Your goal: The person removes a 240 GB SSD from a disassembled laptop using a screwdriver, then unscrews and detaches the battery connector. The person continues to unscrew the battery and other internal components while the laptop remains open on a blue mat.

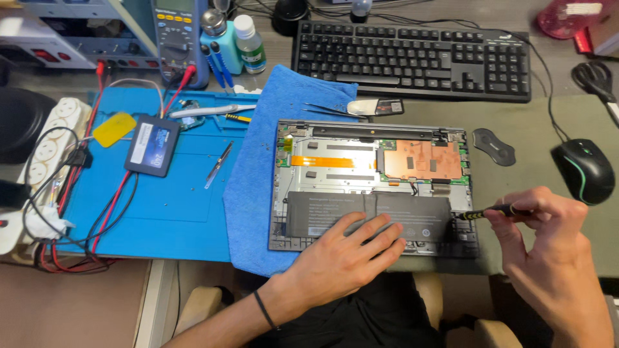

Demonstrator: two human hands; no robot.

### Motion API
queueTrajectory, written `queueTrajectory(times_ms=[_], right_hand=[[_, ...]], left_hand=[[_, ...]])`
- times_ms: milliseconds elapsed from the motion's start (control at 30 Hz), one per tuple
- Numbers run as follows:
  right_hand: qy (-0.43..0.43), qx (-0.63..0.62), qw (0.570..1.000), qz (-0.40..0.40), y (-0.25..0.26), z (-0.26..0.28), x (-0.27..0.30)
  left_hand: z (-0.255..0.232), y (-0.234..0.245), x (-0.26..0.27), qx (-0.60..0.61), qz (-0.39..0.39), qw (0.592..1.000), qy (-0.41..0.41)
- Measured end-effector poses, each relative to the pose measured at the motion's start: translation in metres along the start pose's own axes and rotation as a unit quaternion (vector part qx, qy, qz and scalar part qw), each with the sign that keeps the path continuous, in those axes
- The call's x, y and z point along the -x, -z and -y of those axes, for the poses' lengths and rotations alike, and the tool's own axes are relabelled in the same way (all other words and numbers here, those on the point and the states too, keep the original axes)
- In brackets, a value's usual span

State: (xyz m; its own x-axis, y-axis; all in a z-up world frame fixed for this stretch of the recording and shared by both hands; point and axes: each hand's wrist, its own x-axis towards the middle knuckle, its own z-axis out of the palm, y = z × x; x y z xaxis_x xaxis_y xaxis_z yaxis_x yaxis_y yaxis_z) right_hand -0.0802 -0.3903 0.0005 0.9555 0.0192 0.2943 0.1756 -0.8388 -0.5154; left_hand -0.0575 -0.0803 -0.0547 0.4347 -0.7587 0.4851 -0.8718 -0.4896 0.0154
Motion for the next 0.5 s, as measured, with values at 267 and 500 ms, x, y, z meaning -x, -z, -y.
queueTrajectory(times_ms=[267,500], right_hand=[[0.041,0.045,0.998,0.019,0.001,0.006,-0.004],[0.018,0.214,0.976,-0.022,-0.026,-0.024,0.008]], left_hand=[[0.001,0.001,-0.002,0.016,0.006,1.0,-0.009],[0.003,0.004,-0.003,0.019,0.008,1.0,-0.007]])
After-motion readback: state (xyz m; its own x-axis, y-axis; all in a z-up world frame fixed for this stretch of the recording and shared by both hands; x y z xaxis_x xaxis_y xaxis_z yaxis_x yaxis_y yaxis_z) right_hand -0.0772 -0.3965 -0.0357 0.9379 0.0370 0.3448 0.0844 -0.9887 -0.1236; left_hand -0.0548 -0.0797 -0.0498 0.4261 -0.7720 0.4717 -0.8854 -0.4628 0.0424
